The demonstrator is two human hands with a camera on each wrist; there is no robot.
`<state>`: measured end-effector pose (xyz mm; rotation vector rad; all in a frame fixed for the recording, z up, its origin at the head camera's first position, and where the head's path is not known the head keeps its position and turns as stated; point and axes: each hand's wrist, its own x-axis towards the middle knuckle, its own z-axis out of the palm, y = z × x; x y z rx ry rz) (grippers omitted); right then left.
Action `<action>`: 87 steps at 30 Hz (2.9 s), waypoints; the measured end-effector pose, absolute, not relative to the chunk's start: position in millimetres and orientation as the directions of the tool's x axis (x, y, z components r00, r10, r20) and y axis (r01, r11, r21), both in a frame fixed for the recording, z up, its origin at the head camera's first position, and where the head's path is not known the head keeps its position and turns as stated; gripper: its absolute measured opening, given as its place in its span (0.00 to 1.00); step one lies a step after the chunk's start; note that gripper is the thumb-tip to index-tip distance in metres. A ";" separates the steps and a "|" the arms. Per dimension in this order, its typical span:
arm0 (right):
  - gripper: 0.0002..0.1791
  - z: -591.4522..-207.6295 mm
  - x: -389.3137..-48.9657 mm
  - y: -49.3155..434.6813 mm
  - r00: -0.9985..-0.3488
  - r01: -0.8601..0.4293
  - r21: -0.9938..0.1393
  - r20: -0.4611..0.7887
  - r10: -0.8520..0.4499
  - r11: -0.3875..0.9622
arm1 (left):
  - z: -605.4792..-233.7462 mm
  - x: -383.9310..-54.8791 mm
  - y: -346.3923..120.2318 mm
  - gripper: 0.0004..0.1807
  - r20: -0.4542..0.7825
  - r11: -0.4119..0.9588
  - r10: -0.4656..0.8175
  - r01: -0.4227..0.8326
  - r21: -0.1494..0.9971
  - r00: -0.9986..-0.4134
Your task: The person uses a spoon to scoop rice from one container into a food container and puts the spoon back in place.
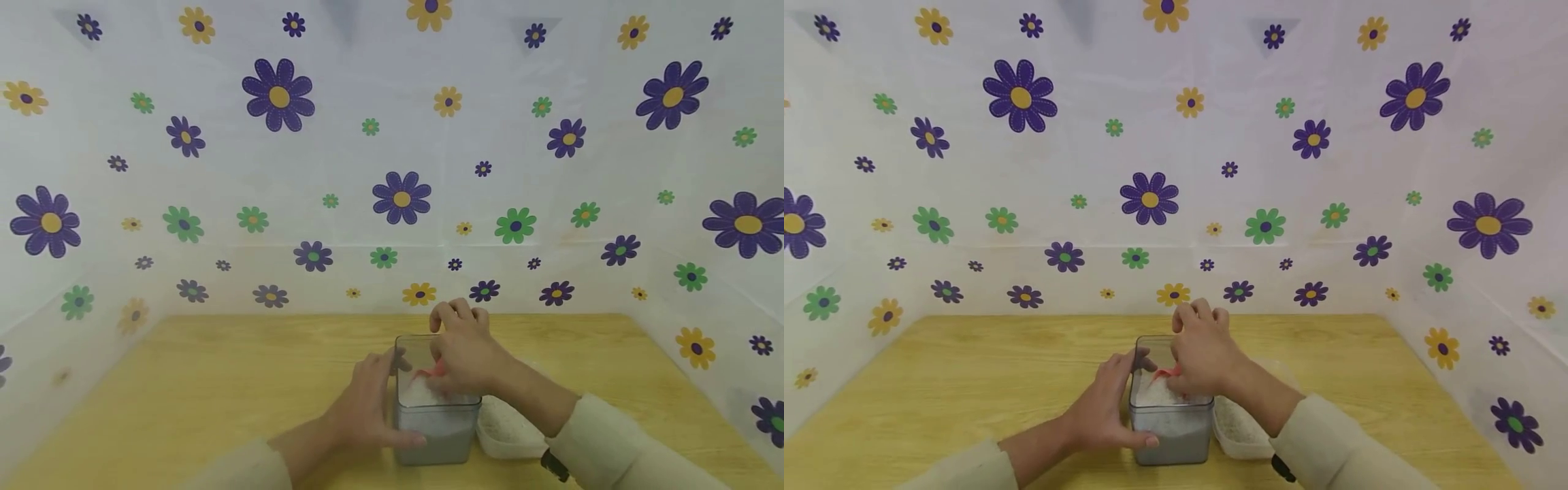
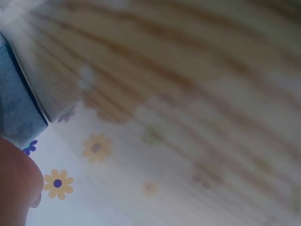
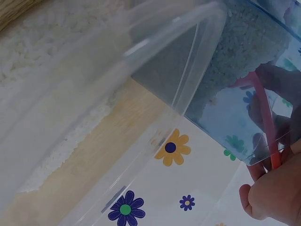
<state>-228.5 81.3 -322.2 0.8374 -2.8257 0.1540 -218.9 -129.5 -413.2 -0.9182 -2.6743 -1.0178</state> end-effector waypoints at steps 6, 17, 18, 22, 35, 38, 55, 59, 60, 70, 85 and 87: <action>0.17 -323.3 -228.4 79.4 -0.821 -0.542 -0.023 0.224 -0.525 0.840 | -411.9 -217.2 -129.3 0.60 0.334 0.574 0.492 0.589 0.569 -0.804; 0.18 -323.7 -231.5 78.4 -0.813 -0.540 0.023 0.244 -0.529 0.841 | -412.1 -218.0 -130.8 0.60 0.315 0.580 0.490 0.574 0.578 -0.813; 0.17 -323.8 -231.7 79.2 -0.815 -0.537 0.018 0.244 -0.525 0.843 | -412.6 -218.3 -130.4 0.60 0.318 0.578 0.490 0.576 0.578 -0.811; 0.14 -323.1 -231.9 82.5 -0.829 -0.519 -0.005 0.247 -0.502 0.855 | -414.8 -218.8 -128.0 0.61 0.332 0.576 0.491 0.585 0.570 -0.806; 0.15 -311.6 -229.0 84.2 -0.868 -0.468 -0.050 0.216 -0.448 0.882 | -409.7 -214.8 -127.1 0.60 0.318 0.570 0.498 0.581 0.581 -0.807; 0.14 -308.0 -229.6 86.3 -0.868 -0.463 -0.052 0.229 -0.441 0.885 | -407.8 -214.4 -127.0 0.60 0.316 0.567 0.502 0.582 0.583 -0.805; 0.13 -298.1 -230.3 106.0 -0.931 -0.351 -0.242 0.197 -0.309 0.905 | -407.8 -216.2 -125.0 0.60 0.319 0.570 0.497 0.580 0.581 -0.807; 0.14 -295.0 -232.3 110.2 -0.944 -0.320 -0.303 0.177 -0.277 0.898 | -406.8 -216.8 -125.1 0.59 0.331 0.568 0.493 0.585 0.578 -0.805; 0.14 -294.5 -233.0 111.6 -0.950 -0.306 -0.323 0.170 -0.263 0.896 | -406.9 -217.0 -125.2 0.58 0.332 0.568 0.493 0.587 0.577 -0.804; 0.18 -292.1 -239.1 123.4 -0.983 -0.177 -0.441 0.040 -0.178 0.880 | -411.4 -219.5 -124.7 0.59 0.314 0.574 0.508 0.587 0.571 -0.802; 0.19 -283.6 -240.4 155.2 -0.982 -0.129 -0.645 -0.023 -0.188 0.753 | -407.1 -216.7 -125.3 0.61 0.290 0.582 0.494 0.560 0.590 -0.820; 0.19 -282.4 -240.0 163.3 -0.984 -0.122 -0.646 -0.017 -0.175 0.753 | -407.4 -217.1 -125.2 0.61 0.292 0.581 0.495 0.561 0.590 -0.819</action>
